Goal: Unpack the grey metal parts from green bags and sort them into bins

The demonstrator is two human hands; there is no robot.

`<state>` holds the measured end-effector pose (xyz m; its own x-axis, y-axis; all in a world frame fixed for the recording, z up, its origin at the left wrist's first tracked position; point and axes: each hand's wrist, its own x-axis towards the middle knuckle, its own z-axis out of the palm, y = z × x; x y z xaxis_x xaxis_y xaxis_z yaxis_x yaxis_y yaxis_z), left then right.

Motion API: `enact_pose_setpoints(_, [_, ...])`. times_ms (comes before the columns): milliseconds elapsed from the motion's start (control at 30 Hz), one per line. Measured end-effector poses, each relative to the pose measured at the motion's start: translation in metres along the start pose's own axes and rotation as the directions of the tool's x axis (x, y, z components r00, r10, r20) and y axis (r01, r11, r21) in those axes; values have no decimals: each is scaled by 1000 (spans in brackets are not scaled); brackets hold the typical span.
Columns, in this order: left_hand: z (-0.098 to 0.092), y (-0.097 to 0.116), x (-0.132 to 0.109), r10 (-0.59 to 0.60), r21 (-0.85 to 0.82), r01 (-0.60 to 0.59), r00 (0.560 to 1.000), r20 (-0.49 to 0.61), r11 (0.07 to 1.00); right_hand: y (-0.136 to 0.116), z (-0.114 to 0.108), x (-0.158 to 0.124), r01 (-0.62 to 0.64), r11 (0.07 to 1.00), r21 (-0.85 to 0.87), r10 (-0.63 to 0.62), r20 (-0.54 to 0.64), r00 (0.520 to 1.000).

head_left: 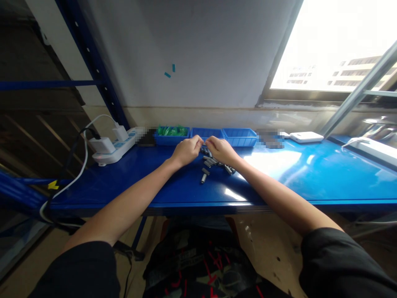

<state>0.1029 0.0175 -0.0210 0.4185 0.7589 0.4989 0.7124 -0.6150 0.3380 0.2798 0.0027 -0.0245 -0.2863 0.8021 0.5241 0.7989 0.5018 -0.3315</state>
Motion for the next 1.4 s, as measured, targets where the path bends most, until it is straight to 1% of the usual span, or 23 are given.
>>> enact_pose_setpoints(100, [0,0,1,-24,22,24,1000,1,999,-1,0,-1,32,998,53,-31,-11,999])
enact_pose_setpoints(167, [0,0,1,-32,23,31,999,12,999,0,1,-1,41,998,53,-41,-11,999])
enact_pose_setpoints(267, [-1,0,1,-33,8,33,999,18,999,0,0,-1,24,999,37,-24,-13,1000])
enact_pose_setpoints(333, [0,-1,1,-9,-40,9,1000,0,999,-1,-1,0,9,1000,23,-8,-26,1000])
enact_pose_setpoints(433, [0,-2,1,64,-117,-68,997,-38,991,-1,-4,0,-8,1000,6,9,-43,999])
enact_pose_setpoints(500, [0,-1,0,95,-123,-100,994,-48,987,-2,-5,0,-12,1000,2,12,-42,999])
enact_pose_setpoints(667, [0,-2,0,77,-76,-81,995,-58,994,-3,-5,0,-7,1000,19,7,-42,999])
enact_pose_setpoints(833, [0,-3,2,69,-75,-72,997,-37,995,-2,-4,-1,20,998,66,-15,-78,997])
enact_pose_setpoints(967, [2,-5,3,69,-71,-68,998,6,995,3,-5,2,16,999,40,-12,-91,996])
enact_pose_setpoints(1033, [7,-10,4,61,-42,-59,997,52,997,10,-6,4,-25,1000,4,25,-111,994])
enact_pose_setpoints(1100, [12,-15,3,44,34,-50,988,149,998,22,-8,7,-105,994,-32,99,-144,985])
enact_pose_setpoints(1167, [16,-19,2,18,140,-58,963,268,988,35,-10,10,-210,976,-62,196,-181,964])
enact_pose_setpoints(1233, [17,-20,1,-11,226,-70,941,338,972,47,-11,11,-303,949,-88,280,-204,938])
enact_pose_setpoints(1333, [11,-16,1,-42,280,-54,944,327,959,58,-10,13,-394,912,-119,364,-213,907])
enact_pose_setpoints(1400, [6,-13,2,-51,285,-38,953,300,958,61,-8,13,-418,899,-129,388,-210,898])
